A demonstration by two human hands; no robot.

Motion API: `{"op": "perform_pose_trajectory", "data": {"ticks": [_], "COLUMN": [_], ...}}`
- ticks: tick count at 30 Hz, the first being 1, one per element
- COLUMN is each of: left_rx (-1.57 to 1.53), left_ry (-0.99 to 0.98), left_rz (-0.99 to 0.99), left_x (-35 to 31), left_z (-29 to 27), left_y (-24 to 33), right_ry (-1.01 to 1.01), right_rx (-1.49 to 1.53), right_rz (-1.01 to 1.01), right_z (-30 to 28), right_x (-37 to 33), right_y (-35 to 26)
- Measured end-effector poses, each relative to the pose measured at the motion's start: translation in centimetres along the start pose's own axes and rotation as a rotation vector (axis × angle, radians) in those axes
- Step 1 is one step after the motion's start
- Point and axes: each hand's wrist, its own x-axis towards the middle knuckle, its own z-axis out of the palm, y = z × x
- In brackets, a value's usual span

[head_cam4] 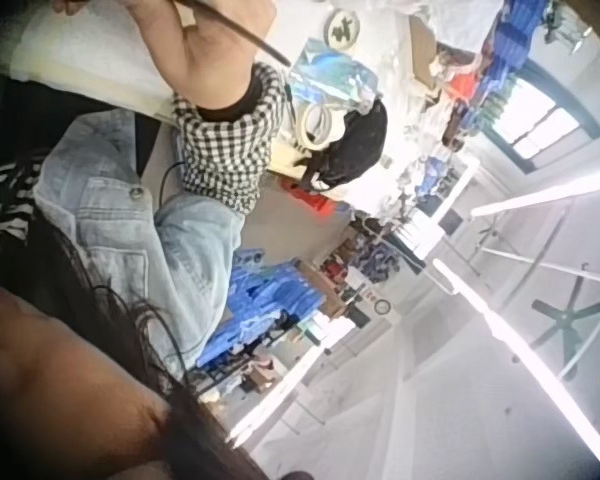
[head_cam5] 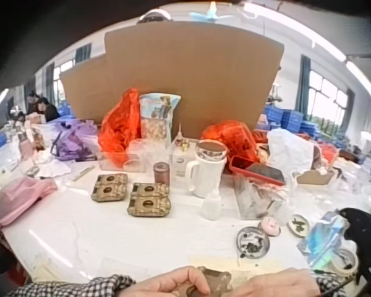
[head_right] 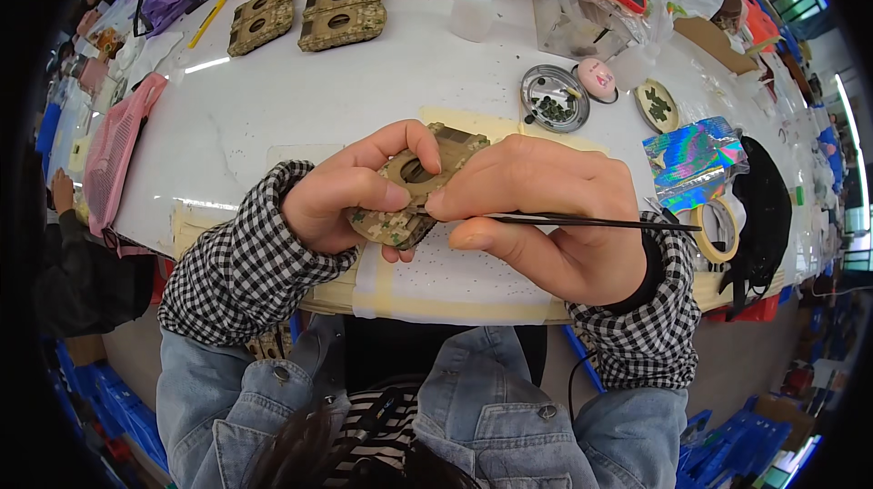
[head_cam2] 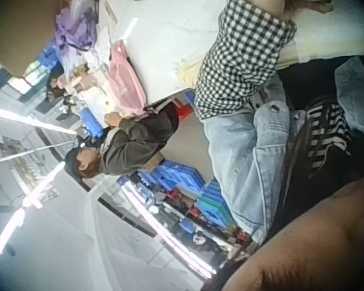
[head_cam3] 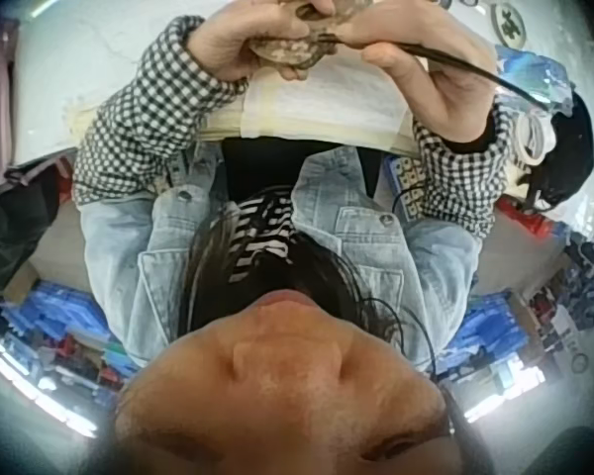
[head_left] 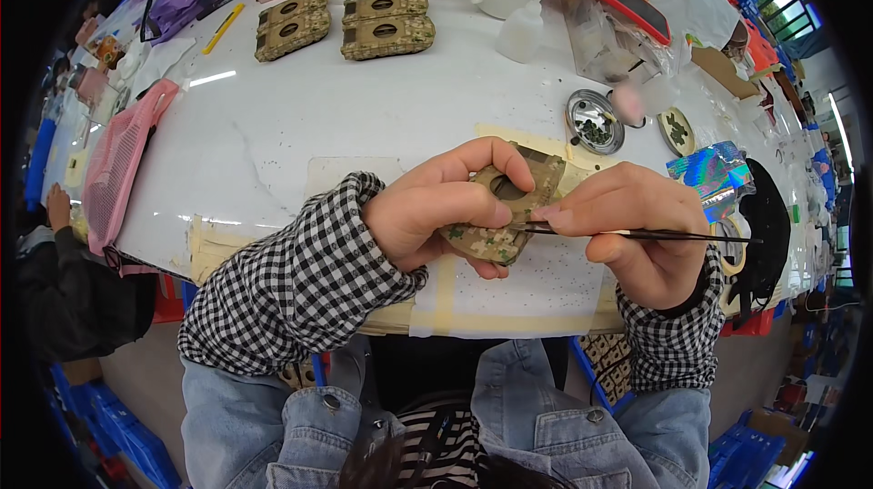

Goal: Hand-painting camouflage patterns and fine details onto plastic model tank components using a brush and tweezers.

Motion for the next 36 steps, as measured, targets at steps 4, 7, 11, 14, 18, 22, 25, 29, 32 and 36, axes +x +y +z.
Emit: {"op": "perform_pose_trajectory", "data": {"ticks": [4,7,11,14,18,22,25,29,32,36], "left_rx": [-0.003,-0.009,-0.005,-0.023,-0.014,0.013,-0.008,-0.021,-0.017,-0.018], "left_ry": [-0.008,-0.011,-0.007,-0.016,-0.009,0.014,0.019,0.021,0.03,0.026], "left_rz": [0.007,-0.002,-0.001,0.0,-0.006,-0.014,-0.036,-0.037,-0.04,-0.031], "left_x": [-0.02,-0.1,-0.06,0.0,-0.05,-0.1,0.06,-0.08,-0.04,-0.01], "left_z": [0.05,-0.03,0.08,-0.05,-0.03,0.38,0.36,-0.05,0.09,0.09], "left_y": [0.05,0.06,0.15,0.05,0.13,0.37,0.52,0.34,0.4,0.33], "right_ry": [0.006,0.012,0.023,0.024,0.017,0.045,0.054,0.035,0.035,0.041], "right_rx": [0.053,0.082,0.088,0.085,0.08,0.085,0.089,0.064,0.036,0.025], "right_rz": [0.012,0.019,0.04,0.041,0.038,0.031,0.033,0.011,0.008,0.025], "right_z": [-0.07,-0.04,-0.06,-0.11,-0.18,-0.21,-0.2,0.0,-0.05,0.04], "right_x": [-0.11,-0.15,-0.23,-0.24,-0.28,-0.24,-0.33,-0.2,-0.23,-0.16], "right_y": [0.29,0.37,0.24,0.22,0.38,0.26,0.32,0.64,0.51,0.32]}}
